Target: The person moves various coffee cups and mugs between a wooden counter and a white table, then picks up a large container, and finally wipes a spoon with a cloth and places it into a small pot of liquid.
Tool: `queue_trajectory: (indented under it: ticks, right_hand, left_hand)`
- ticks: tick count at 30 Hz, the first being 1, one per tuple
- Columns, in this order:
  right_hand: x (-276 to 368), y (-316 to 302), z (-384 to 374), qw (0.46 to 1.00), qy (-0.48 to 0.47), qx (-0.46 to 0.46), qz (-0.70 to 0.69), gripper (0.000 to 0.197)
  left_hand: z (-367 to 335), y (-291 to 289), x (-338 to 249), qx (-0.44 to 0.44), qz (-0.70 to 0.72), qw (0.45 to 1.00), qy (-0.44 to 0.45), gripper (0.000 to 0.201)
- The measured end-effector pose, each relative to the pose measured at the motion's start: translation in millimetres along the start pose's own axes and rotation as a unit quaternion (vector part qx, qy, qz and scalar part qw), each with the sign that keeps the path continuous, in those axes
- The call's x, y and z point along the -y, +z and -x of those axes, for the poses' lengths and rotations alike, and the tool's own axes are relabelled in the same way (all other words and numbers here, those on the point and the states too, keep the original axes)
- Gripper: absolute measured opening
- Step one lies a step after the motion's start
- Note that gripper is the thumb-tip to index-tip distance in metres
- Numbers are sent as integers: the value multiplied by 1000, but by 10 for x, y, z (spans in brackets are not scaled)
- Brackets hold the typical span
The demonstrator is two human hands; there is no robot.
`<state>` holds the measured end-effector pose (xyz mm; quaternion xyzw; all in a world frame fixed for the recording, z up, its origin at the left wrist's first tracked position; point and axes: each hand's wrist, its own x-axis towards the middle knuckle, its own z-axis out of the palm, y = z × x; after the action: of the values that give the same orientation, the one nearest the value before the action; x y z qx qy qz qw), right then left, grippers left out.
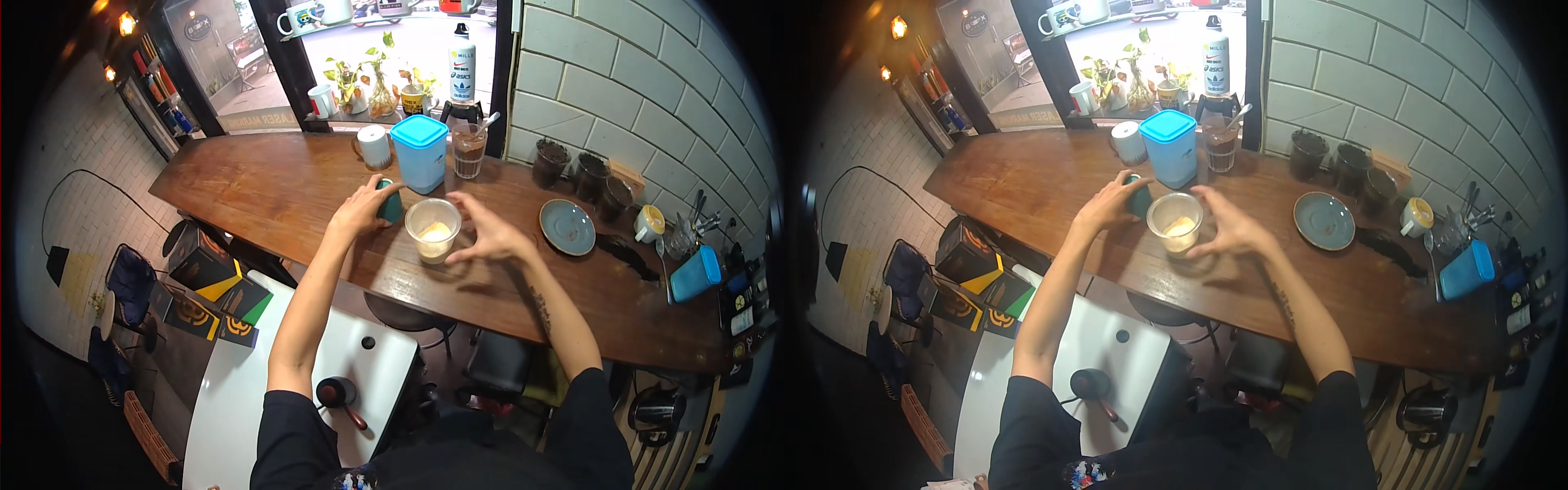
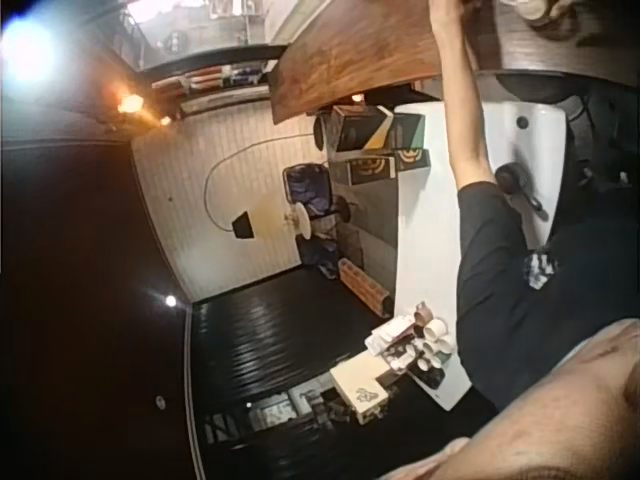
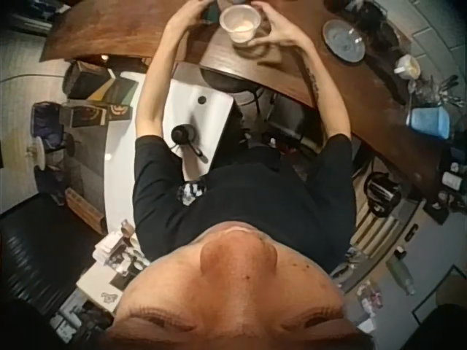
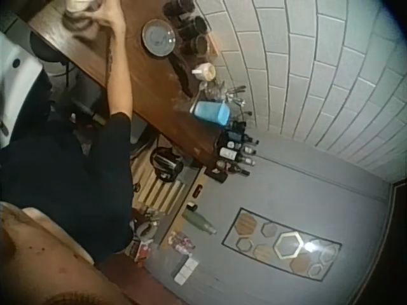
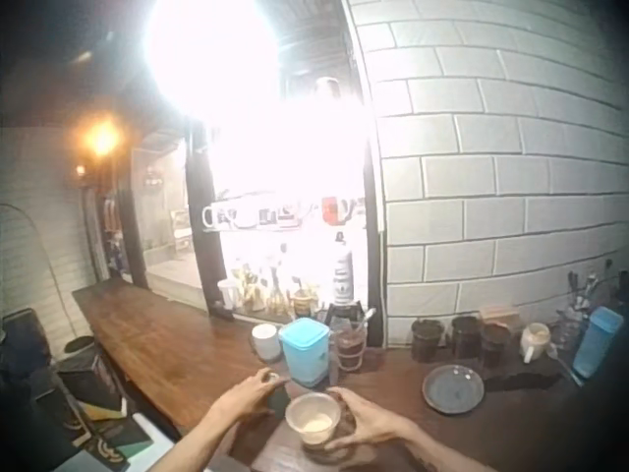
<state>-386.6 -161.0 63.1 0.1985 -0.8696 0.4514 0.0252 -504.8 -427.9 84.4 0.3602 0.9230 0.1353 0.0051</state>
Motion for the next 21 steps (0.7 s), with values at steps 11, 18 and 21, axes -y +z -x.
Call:
queue_trajectory:
  ticks: [11,18,21]
  right_hand:
    - [7,295,-127,988,-44,-148,-24,89]
    - [-321,-98,49,988,-27,-154,6,85]
    - [-298,-229,105,993,-8,-116,1,91]
  left_hand:
    - [-100,-44,89,-34,-90,993,64,67]
    - [421,-455,58,-289,49,956,10,62]
    - [916,-518,132,-299,187,931,-98,61]
